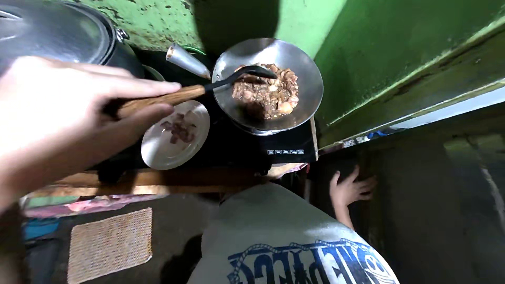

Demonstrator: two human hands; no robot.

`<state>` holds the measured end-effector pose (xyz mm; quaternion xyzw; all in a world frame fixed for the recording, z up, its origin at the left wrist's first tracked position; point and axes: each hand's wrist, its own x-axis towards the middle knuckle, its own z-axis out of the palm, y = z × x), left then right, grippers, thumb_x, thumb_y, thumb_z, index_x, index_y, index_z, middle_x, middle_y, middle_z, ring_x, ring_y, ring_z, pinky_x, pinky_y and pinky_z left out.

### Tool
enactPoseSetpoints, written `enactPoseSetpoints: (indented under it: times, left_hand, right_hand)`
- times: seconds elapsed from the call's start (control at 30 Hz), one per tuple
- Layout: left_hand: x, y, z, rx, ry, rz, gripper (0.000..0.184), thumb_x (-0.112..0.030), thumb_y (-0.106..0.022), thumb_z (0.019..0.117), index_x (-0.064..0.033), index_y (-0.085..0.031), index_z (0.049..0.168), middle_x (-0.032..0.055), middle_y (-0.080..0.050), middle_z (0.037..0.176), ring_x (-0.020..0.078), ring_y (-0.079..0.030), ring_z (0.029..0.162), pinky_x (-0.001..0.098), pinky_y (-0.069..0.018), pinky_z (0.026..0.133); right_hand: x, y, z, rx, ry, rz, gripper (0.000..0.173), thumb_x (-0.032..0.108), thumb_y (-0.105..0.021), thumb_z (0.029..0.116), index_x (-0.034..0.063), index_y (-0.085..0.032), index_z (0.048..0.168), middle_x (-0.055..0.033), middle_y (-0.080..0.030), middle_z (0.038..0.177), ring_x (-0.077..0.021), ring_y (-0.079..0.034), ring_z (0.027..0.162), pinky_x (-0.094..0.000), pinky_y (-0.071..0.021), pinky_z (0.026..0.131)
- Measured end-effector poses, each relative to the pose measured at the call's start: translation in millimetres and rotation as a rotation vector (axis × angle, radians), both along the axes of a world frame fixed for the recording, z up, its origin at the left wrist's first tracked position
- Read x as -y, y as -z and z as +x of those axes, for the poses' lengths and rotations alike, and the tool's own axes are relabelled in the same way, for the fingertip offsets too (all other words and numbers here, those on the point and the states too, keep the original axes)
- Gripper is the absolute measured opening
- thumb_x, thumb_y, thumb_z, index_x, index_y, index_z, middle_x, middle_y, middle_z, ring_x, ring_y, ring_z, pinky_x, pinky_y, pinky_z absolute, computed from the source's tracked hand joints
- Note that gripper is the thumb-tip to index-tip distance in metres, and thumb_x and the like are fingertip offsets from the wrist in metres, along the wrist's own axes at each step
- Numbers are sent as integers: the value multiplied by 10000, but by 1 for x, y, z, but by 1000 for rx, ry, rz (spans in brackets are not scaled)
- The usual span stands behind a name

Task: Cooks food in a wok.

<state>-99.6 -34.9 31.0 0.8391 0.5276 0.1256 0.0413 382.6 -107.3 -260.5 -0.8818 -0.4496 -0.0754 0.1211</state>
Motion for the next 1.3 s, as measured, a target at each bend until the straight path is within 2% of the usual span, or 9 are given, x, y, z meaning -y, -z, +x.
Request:
enactPoseSetpoints:
  times: [0.1, 0.2, 0.37, 0.53, 0.73, 0.9, 1.07, 1.2, 1.3]
  left_hand:
    - [-24, 22, 39, 82, -11, 43, 352, -363, -556, 1023, -217, -715, 1300, 148, -701, 989, 347, -679, 834, 600, -517, 668]
    - [-44, 19, 92, -25, -130, -169, 359, -253, -526, 1066, -193, -656, 1396, 195, -658, 1210, 447, -657, 1014, 687, -479, 759]
    - [-52, 22, 100, -320, 15, -183, 328, -188, -569, 1054, -187, -673, 1365, 173, -642, 1129, 387, -656, 993, 558, -523, 703]
    - [-51, 14, 73, -80, 25, -108, 342, -244, -536, 1052, -197, -688, 1354, 157, -672, 1166, 409, -671, 944, 670, -481, 690]
    - [-35, 36, 73, -125, 152, 20, 384, -129, -632, 969, -257, -709, 1322, 109, -623, 925, 336, -657, 745, 524, -479, 502]
    - [-24, 35, 57, -93, 148, 39, 403, -234, -530, 980, -308, -691, 1341, 81, -625, 1014, 339, -650, 885, 543, -464, 575]
    - [-18, 41, 48, -62, 97, -2, 397, -251, -541, 979, -317, -679, 1345, 56, -659, 1009, 304, -671, 827, 547, -500, 567]
    - [-31, 40, 26, 18, -142, -11, 466, -383, -425, 1037, -160, -676, 1360, 230, -711, 1104, 471, -692, 970, 712, -496, 764]
    - [-35, 35, 35, -59, -276, -96, 386, -227, -473, 1071, -55, -649, 1368, 318, -694, 1087, 554, -670, 999, 750, -482, 798]
  right_hand:
    - [-1, 3, -5, 8, -16, 19, 697, 437, -530, 973, 83, -403, 1560, -413, -207, 1585, -613, -193, 1467, -786, -173, 1104]
    - [2, 3, -10, 16, -35, 23, 690, 431, -529, 970, 76, -419, 1550, -419, -221, 1578, -625, -211, 1456, -787, -184, 1096]
    - [6, 2, -16, 0, -48, 21, 683, 416, -523, 970, 67, -419, 1547, -406, -242, 1578, -622, -228, 1451, -773, -197, 1102]
    - [4, 8, -21, 37, -54, 53, 672, 432, -505, 963, 82, -445, 1534, -399, -263, 1574, -619, -244, 1447, -773, -206, 1093]
    - [3, 12, -24, 70, -60, 78, 653, 443, -498, 973, 96, -463, 1524, -407, -273, 1564, -627, -260, 1436, -777, -225, 1075]
    - [4, 9, -24, 35, -61, 69, 657, 424, -514, 973, 75, -453, 1526, -408, -257, 1570, -629, -243, 1441, -787, -210, 1077]
    - [0, 10, -21, 27, -46, 71, 666, 430, -504, 976, 83, -433, 1539, -412, -240, 1575, -624, -226, 1451, -782, -211, 1080]
    - [0, 10, -17, 0, -35, 81, 675, 432, -513, 965, 85, -436, 1538, -412, -236, 1576, -633, -220, 1448, -792, -202, 1074]
    - [0, 7, -14, -15, -36, 87, 683, 439, -507, 964, 77, -434, 1539, -420, -235, 1572, -642, -216, 1444, -803, -189, 1072]
